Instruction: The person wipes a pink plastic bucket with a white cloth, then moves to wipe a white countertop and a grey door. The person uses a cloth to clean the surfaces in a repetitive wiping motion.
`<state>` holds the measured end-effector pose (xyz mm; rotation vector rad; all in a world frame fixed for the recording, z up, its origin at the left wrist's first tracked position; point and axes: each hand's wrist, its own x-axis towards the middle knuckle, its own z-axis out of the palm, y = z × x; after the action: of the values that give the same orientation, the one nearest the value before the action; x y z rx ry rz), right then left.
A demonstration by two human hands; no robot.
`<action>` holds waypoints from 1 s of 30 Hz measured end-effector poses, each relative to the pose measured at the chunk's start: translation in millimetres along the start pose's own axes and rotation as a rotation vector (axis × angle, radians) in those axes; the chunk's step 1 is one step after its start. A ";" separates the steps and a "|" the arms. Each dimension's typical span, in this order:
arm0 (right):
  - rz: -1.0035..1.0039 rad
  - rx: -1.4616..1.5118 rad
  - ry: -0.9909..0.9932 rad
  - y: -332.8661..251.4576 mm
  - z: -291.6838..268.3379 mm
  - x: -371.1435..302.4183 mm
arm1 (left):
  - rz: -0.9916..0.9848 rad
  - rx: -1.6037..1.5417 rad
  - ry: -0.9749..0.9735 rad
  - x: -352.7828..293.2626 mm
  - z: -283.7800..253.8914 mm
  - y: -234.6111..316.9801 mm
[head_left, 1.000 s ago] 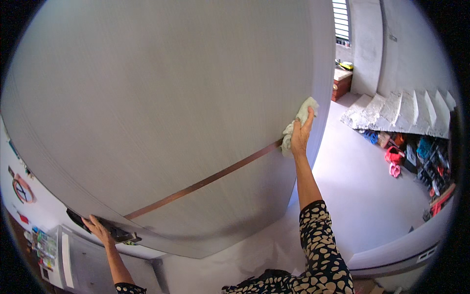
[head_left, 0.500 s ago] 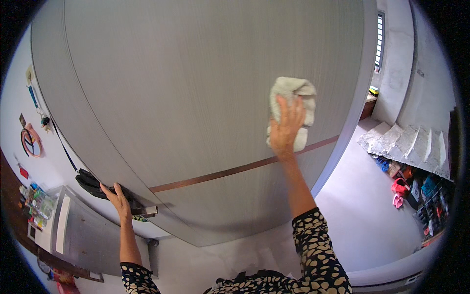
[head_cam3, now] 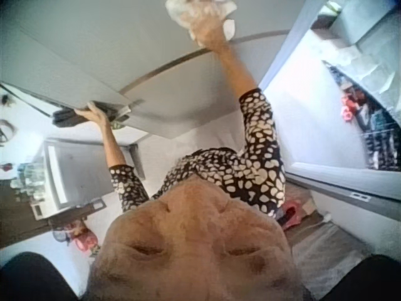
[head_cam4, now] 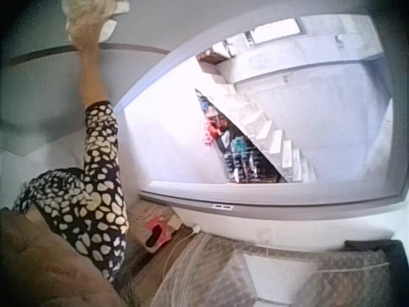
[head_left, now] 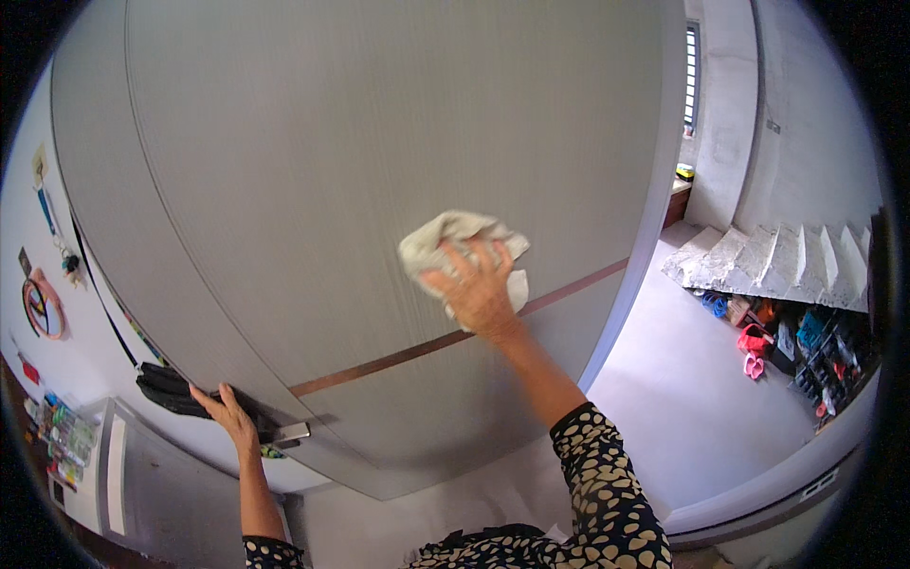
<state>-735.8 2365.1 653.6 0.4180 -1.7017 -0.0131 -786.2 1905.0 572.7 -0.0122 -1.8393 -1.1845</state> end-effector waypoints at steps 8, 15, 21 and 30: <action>0.403 -0.078 0.105 138.2 -47.6 6.0 | -0.014 -0.043 -0.008 -5.9 9.3 11.4; 0.685 0.059 0.317 227.4 -81.7 -2.5 | 0.028 -0.069 -0.014 -4.3 8.4 -3.2; 0.698 0.119 0.337 204.4 -81.6 23.9 | 0.024 -0.003 -0.016 -7.2 6.4 5.7; 0.201 0.025 0.222 108.5 -44.5 105.3 | 0.001 -0.107 0.005 -16.1 14.0 41.2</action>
<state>-734.0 2446.8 788.4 0.2552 -1.5183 0.1951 -767.9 1944.2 589.4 -0.0706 -1.7703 -1.2796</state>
